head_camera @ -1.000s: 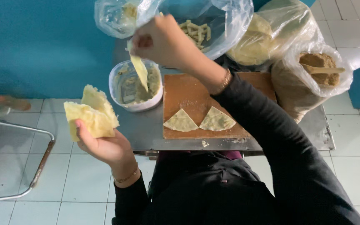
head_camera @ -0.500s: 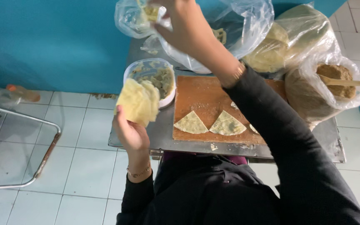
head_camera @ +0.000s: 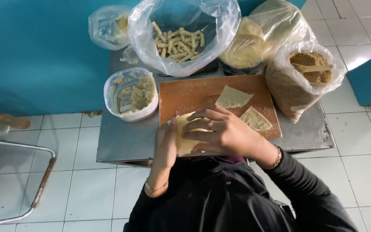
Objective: The person sits at a small metal table and folds triangular pastry wrappers, then uses a wooden spoon to scoop brown filling from a bag and place it onto the wrappers. They press and fold the filled wrappers into closed triangular pastries one at a time on a wooden board.
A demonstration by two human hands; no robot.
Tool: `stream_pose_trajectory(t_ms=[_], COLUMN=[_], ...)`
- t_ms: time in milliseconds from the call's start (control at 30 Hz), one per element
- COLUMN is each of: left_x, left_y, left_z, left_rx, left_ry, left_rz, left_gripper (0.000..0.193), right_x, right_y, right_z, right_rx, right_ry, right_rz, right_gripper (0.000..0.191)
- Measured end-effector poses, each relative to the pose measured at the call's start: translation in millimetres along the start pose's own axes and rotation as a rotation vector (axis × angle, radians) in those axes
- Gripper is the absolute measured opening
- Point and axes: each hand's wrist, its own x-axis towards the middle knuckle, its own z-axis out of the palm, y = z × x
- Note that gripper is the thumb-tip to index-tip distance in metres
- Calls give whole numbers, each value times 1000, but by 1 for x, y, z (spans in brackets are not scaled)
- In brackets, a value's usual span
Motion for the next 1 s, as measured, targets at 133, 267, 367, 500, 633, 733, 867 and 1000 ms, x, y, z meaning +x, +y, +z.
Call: stream_pose_trajectory(t_ms=[133, 267, 367, 500, 633, 733, 867, 1000], left_x=[0, -5, -10, -12, -16, -16, -15, -14], left_y=[-2, 5, 7, 4, -7, -19, -23, -6], left_z=[3, 6, 21, 27, 16, 11, 7, 4], left_rx=[-399, -379, -325, -277, -308, -375, -337, -203], left_ry=[-157, -428, -411, -340, -315, -364, -453, -593], left_rz=[-171, 17, 84, 72, 70, 31, 45, 140], left_gripper=[58, 58, 60, 54, 54, 57, 67, 67], right_x=[-21, -36, -39, -40, -46, -48, -49, -49], right_y=[2, -5, -16, -29, -34, -34, -29, -26], right_z=[17, 28, 39, 49, 46, 44, 37, 31], right_rx=[102, 63, -2, -67, -8, 45, 86, 311], right_ry=[184, 363, 470, 491, 357, 390, 450, 440], right_rz=[131, 305, 386, 387, 352, 421, 424, 447], right_gripper=[36, 43, 42, 39, 46, 39, 30, 30])
